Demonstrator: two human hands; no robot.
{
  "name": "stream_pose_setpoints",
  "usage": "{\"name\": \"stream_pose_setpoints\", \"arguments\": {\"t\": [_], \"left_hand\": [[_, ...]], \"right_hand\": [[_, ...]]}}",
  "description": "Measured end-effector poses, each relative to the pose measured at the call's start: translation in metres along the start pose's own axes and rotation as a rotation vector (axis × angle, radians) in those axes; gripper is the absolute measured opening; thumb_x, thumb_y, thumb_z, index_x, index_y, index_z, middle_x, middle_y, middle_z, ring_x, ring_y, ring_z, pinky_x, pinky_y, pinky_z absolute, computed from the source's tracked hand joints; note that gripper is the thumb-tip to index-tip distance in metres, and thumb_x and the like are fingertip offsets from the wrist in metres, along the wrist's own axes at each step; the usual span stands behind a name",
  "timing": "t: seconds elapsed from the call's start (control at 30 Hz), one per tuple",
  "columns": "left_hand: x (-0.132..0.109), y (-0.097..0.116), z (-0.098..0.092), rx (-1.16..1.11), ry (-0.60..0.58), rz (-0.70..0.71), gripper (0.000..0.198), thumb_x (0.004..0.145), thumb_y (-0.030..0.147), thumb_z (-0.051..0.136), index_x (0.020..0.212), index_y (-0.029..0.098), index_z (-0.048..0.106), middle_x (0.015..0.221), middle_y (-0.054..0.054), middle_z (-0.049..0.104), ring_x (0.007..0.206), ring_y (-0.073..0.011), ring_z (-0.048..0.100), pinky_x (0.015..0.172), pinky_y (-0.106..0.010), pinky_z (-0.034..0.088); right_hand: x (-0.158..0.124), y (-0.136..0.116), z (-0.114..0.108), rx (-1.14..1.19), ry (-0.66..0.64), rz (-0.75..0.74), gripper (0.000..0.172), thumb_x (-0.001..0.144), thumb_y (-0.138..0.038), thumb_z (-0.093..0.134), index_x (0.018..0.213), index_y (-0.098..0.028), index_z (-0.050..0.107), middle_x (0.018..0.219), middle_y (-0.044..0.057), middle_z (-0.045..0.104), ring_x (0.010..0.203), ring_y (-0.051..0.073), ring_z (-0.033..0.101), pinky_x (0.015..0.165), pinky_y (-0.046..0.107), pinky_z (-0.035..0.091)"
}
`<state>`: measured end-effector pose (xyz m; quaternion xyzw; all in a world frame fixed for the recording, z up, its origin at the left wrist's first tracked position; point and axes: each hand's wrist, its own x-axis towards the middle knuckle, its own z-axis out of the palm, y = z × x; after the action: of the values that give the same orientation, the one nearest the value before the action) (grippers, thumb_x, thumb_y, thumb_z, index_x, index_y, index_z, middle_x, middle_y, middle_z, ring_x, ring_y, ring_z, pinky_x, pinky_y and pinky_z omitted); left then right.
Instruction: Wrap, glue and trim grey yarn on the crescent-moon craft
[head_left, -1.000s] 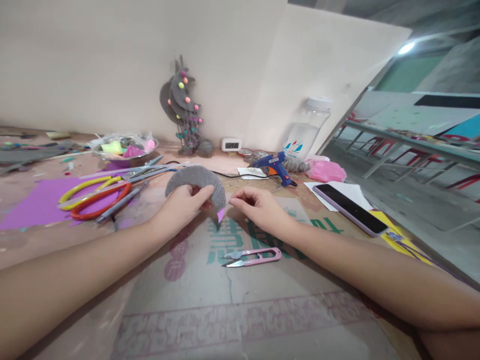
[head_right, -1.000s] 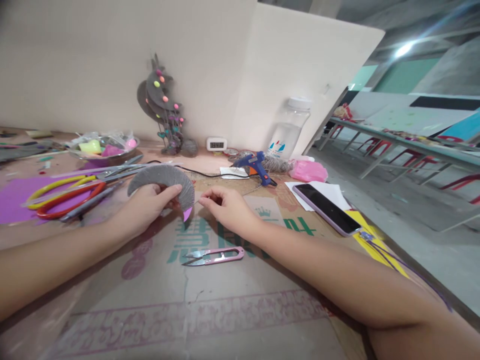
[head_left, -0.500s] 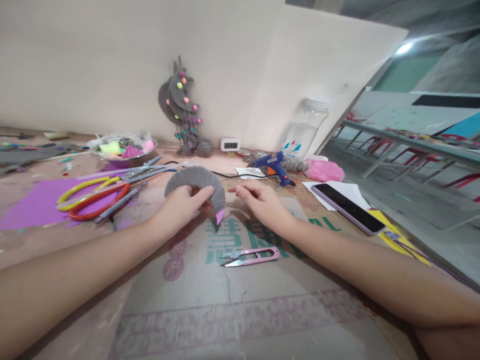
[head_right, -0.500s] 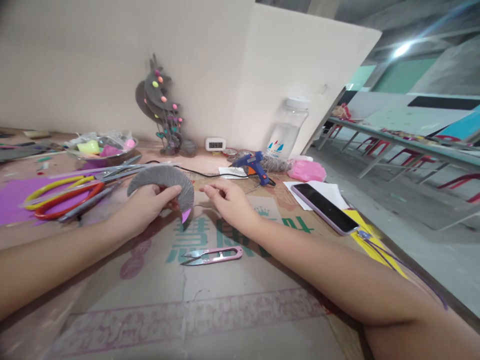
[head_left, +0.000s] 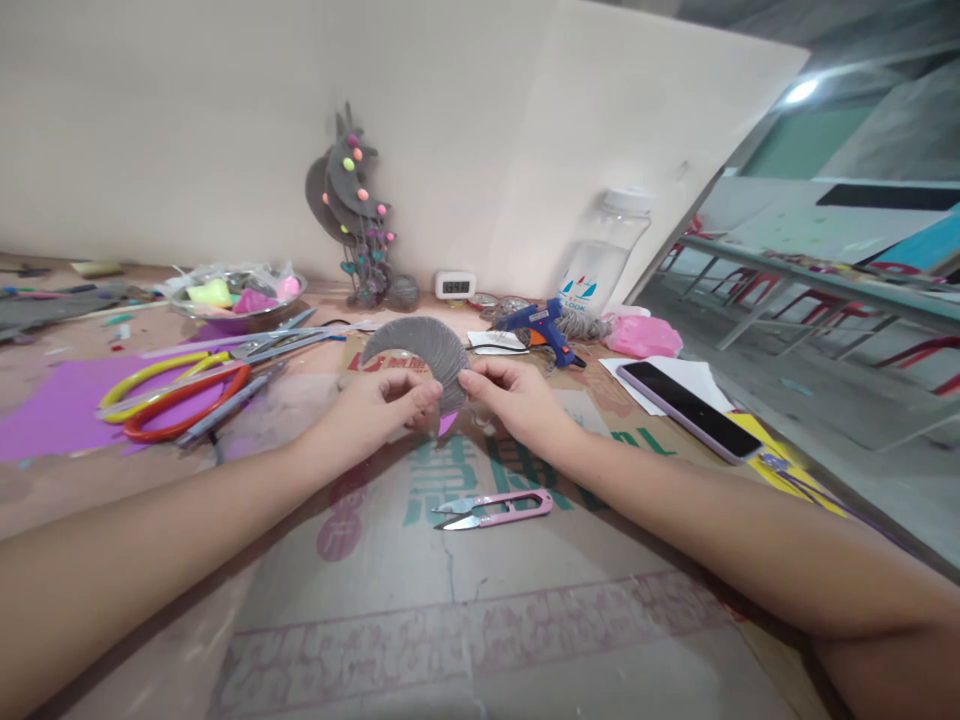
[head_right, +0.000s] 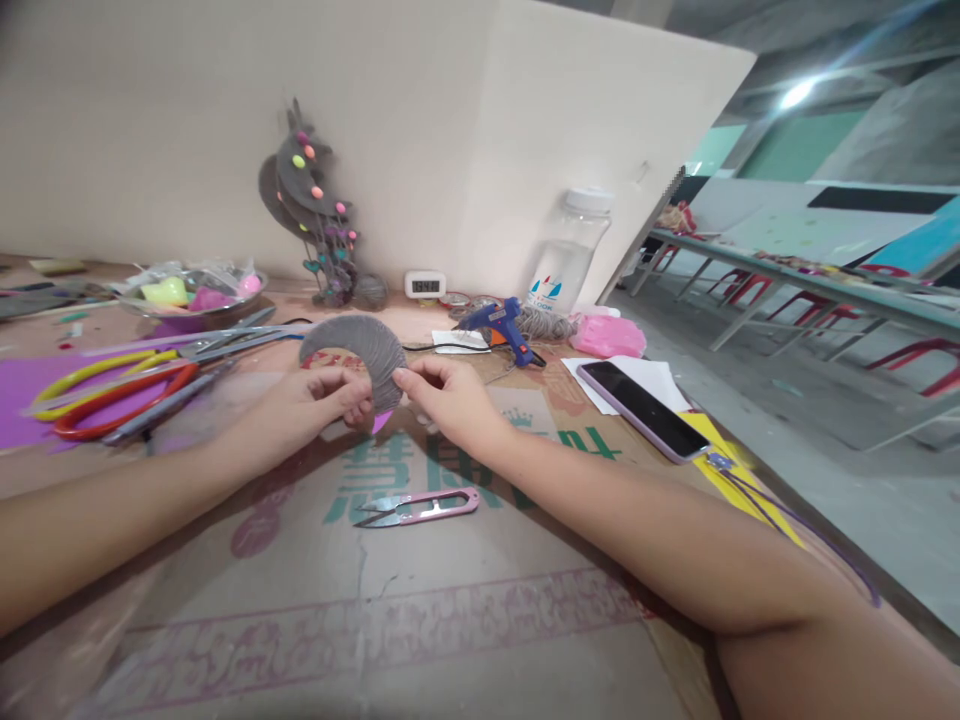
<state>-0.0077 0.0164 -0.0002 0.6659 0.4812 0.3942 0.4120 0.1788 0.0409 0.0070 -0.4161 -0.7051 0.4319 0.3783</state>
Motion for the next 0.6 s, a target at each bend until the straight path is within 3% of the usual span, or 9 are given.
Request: {"name": "stream_pose_setpoints", "arguments": {"t": [0.23, 0.43, 0.6], "left_hand": [[-0.0015, -0.0022, 0.0018, -0.080, -0.012, 0.004, 0.025, 0.079, 0.038, 0.057, 0.067, 0.017, 0.054, 0.062, 0.002, 0.056, 0.059, -0.0117, 0.051, 0.059, -0.023, 0.041], [0.0014, 0.0030, 0.0045, -0.428, 0.164, -0.104, 0.019, 0.081, 0.028, 0.049, 0.066, 0.018, 0.047, 0.061, 0.004, 0.049, 0.056, -0.0101, 0.051, 0.058, -0.023, 0.044], [0.0002, 0.0017, 0.0008, -0.130, 0.113, -0.031, 0.031, 0.085, 0.041, 0.046, 0.066, 0.017, 0.054, 0.062, 0.002, 0.054, 0.059, -0.0118, 0.052, 0.061, -0.024, 0.042]], "right_hand": [[-0.0004, -0.0010, 0.0004, 0.033, -0.003, -0.004, 0.030, 0.077, -0.045, 0.058, 0.071, -0.016, 0.054, 0.053, -0.006, 0.041, 0.043, 0.006, 0.035, 0.042, 0.020, 0.030], [-0.0008, -0.0001, 0.0000, 0.051, 0.011, 0.013, 0.029, 0.078, -0.046, 0.058, 0.071, -0.017, 0.054, 0.051, -0.006, 0.044, 0.042, 0.007, 0.037, 0.041, 0.020, 0.030], [-0.0005, 0.0012, 0.0004, 0.049, 0.013, -0.001, 0.028, 0.078, -0.045, 0.057, 0.072, -0.018, 0.054, 0.051, -0.007, 0.043, 0.042, 0.007, 0.036, 0.043, 0.021, 0.030]]}}
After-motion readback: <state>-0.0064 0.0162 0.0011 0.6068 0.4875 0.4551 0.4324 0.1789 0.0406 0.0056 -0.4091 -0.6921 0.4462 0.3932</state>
